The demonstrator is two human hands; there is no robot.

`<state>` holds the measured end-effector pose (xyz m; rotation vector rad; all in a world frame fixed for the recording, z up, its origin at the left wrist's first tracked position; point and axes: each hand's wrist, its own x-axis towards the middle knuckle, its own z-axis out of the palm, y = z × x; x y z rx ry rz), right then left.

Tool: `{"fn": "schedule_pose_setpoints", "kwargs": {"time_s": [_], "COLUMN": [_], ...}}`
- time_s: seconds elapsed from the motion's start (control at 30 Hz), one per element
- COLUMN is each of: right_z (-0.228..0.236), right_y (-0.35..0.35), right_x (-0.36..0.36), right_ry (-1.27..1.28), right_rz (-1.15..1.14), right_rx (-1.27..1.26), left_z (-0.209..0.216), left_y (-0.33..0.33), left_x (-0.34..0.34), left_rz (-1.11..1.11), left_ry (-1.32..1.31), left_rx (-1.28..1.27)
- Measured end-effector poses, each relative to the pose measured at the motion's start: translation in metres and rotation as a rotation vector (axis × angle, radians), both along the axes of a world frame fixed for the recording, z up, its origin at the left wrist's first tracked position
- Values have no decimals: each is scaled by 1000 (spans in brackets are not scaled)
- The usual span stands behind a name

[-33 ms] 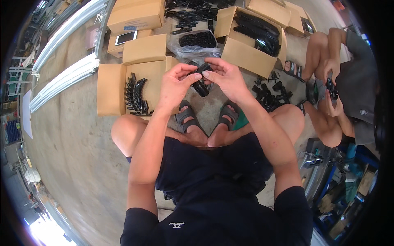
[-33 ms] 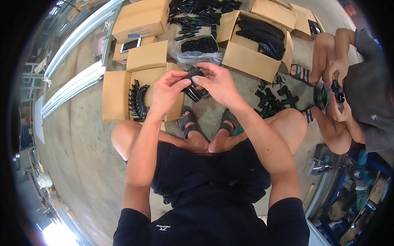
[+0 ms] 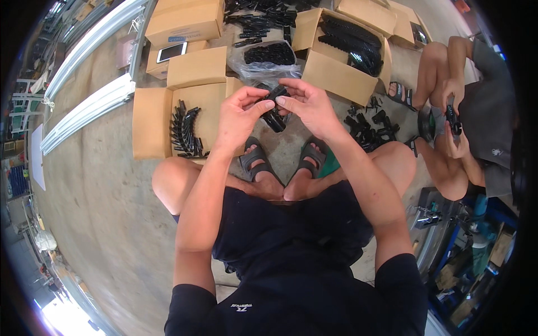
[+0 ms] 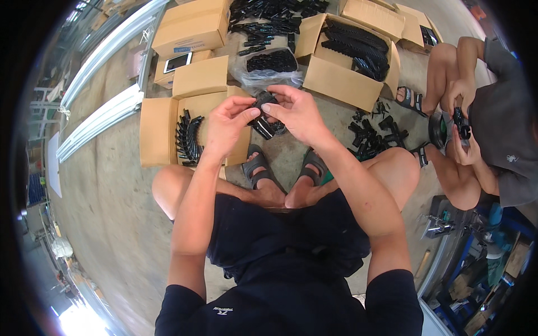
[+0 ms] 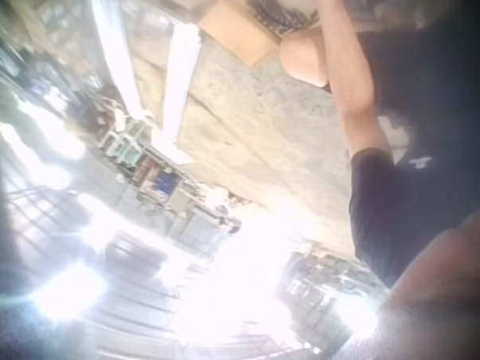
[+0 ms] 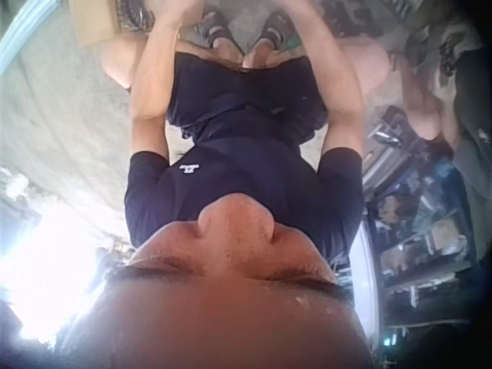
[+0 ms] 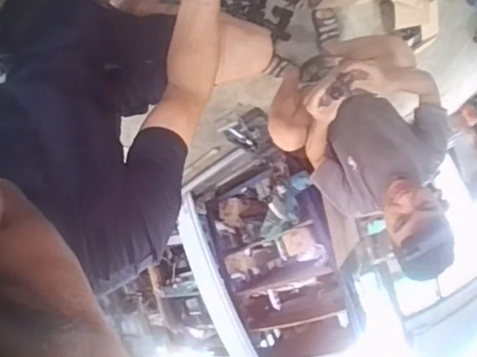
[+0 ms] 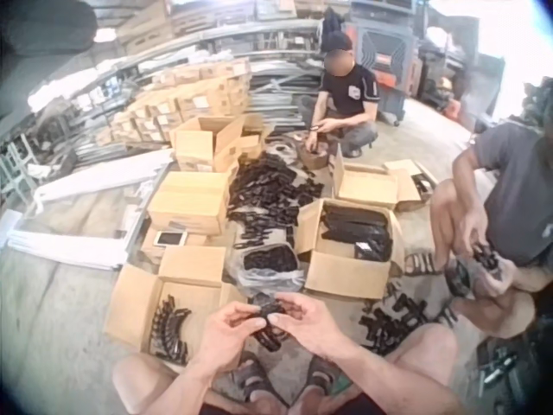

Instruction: The person sits on the floor and assembles small black plastic components by hand. They pick up individual parts from open cardboard boxes, fit them together, and place the assembled units into a plastic bag or back into the boxes.

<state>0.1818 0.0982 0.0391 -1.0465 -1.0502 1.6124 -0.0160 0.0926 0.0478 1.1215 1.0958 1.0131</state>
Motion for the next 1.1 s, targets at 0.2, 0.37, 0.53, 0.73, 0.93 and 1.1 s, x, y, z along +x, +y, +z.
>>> {"fn": "schedule_pose_setpoints", "kwargs": {"time_s": [0.2,0.37,0.53,0.73,0.93,1.1], "right_z": [12,-2,-3,-13,-10,-22], "right_y": [3,1,-2,-5,-2,41], "right_x": [15,15,11,6,0,10], "right_ry": [-45,-57,-19,-97,-67,-105], "right_rz": [74,36,30,-28,-39,66], "right_rx": [-13,-28,-5,40,104,33], "left_z": [-1,-1,-3,2,-9,-1], "left_y": [-1,-4,-5,-6,-2,9], "left_x": [2,8,7,9,2,-7], "left_rz": [-15,-18,-49,-92,-68,128], "left_ry": [-19,15,-50,-145,-107,-301], "left_rx": [-12,-17,-40,-163,-67,-34]}}
